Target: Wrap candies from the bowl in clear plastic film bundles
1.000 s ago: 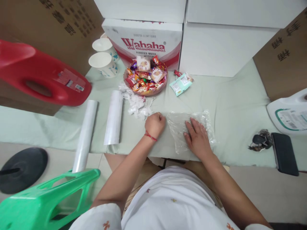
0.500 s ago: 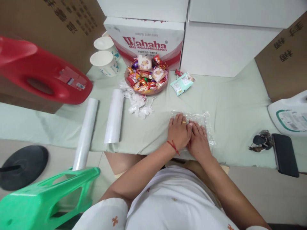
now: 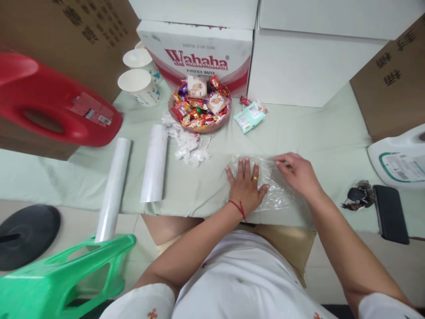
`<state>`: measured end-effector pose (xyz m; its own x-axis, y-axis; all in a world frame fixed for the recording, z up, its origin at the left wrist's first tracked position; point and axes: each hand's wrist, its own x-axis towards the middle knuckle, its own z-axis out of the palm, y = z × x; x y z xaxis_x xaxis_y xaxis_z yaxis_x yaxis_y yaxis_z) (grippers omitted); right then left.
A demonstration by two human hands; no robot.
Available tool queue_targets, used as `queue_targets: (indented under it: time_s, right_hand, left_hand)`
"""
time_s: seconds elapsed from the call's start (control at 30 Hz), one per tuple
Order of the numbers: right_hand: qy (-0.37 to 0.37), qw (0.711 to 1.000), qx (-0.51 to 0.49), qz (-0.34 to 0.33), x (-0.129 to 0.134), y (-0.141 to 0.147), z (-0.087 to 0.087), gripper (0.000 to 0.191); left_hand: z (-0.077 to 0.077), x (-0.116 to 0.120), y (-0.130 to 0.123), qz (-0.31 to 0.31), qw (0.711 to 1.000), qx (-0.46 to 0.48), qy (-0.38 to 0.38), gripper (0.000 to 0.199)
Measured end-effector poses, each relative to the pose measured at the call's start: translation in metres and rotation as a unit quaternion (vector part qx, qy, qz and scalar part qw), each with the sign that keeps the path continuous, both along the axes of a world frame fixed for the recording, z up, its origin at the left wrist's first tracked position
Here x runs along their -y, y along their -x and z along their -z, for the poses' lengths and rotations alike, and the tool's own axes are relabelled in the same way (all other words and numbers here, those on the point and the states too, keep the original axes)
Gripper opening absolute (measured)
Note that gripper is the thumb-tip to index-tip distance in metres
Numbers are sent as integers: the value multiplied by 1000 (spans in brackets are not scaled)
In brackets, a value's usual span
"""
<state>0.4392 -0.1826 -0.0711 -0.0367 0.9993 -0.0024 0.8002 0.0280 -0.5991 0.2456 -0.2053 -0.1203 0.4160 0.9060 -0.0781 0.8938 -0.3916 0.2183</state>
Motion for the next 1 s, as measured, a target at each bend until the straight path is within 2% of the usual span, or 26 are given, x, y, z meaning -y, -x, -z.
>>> queue_targets:
  time_s: [0.07, 0.13, 0.27, 0.33, 0.47, 0.63, 0.73, 0.87, 0.93, 1.0]
  right_hand:
    - [24, 997, 60, -43, -35, 12, 0, 28]
    - [89, 990, 78, -81, -63, 26, 3, 28]
    - [221, 965, 0, -140, -93, 38, 5, 14]
    - [243, 958, -48, -146, -100, 35, 3, 12]
    - [288, 937, -135, -147, -106, 26, -1, 23]
    - [336, 924, -77, -166, -116, 12, -4, 37]
    - [331, 932, -78, -125, -125, -5, -10, 33]
    - [281, 956, -75, -46, -131, -25, -19, 30]
    - [264, 961, -66, -46, -128, -25, -21, 34]
    - [271, 957, -50, -88, -123, -18, -20, 41]
  left_hand:
    - [-2, 0, 0, 0, 1000, 1, -1, 81]
    - [-4, 1, 0, -1, 1000, 5, 1, 79]
    - [-6, 0, 1, -1, 999, 33, 12, 74]
    - [-7, 0, 1, -4, 999, 47, 16, 72]
    - [-8, -1, 2, -6, 998, 59, 29, 70]
    - [-8, -1, 3, -3, 997, 71, 34, 67]
    - [-8, -2, 4, -1, 996, 81, 37, 64]
    - [-8, -2, 4, 0, 995, 92, 40, 63]
    - [-8, -2, 4, 0, 995, 93, 40, 63]
    - [-8, -2, 4, -1, 995, 91, 39, 62]
